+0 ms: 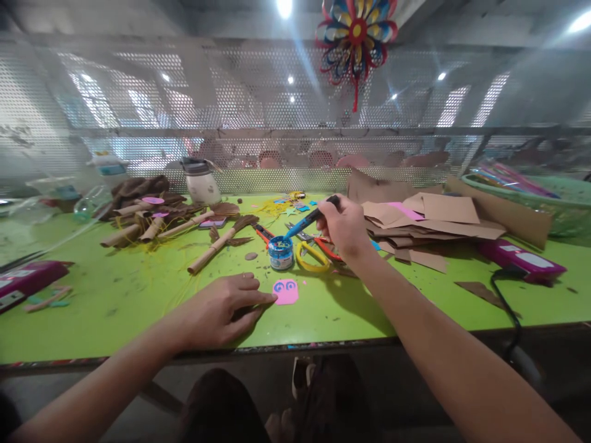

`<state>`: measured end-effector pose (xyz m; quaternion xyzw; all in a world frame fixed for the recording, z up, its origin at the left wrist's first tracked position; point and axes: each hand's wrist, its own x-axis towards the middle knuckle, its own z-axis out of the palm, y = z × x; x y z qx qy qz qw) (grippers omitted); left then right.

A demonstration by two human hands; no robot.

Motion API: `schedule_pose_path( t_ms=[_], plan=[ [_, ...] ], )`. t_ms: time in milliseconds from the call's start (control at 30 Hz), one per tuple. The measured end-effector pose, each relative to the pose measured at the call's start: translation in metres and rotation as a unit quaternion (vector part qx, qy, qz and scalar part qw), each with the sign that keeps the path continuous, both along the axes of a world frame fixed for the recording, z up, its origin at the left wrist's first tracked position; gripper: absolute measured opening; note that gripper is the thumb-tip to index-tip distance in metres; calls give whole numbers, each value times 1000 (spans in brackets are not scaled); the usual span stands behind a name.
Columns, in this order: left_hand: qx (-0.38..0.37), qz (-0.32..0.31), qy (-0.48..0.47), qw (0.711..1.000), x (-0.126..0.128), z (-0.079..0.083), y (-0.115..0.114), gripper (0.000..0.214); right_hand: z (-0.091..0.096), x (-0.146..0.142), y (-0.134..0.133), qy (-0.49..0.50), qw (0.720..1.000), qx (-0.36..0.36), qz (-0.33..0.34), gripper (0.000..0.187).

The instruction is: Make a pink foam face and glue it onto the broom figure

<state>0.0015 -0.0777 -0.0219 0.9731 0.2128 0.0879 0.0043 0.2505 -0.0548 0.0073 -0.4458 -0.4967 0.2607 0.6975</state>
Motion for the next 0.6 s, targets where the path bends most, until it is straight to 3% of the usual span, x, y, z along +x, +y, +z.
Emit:
schedule_pose_path(
  t_ms=[133,333,600],
  plan=[
    [-4,-1,3,1000,0,1,0,31,-3,6,-16,9,1000,-23,14,15],
    [-2,-12,1,1000,0,0,2,30,-29,11,-39,-42,998,-45,25,20],
    [-3,-4,1,1000,0,-1,2,32,-40,6,-45,-135,988,-44,54,26]
  ],
)
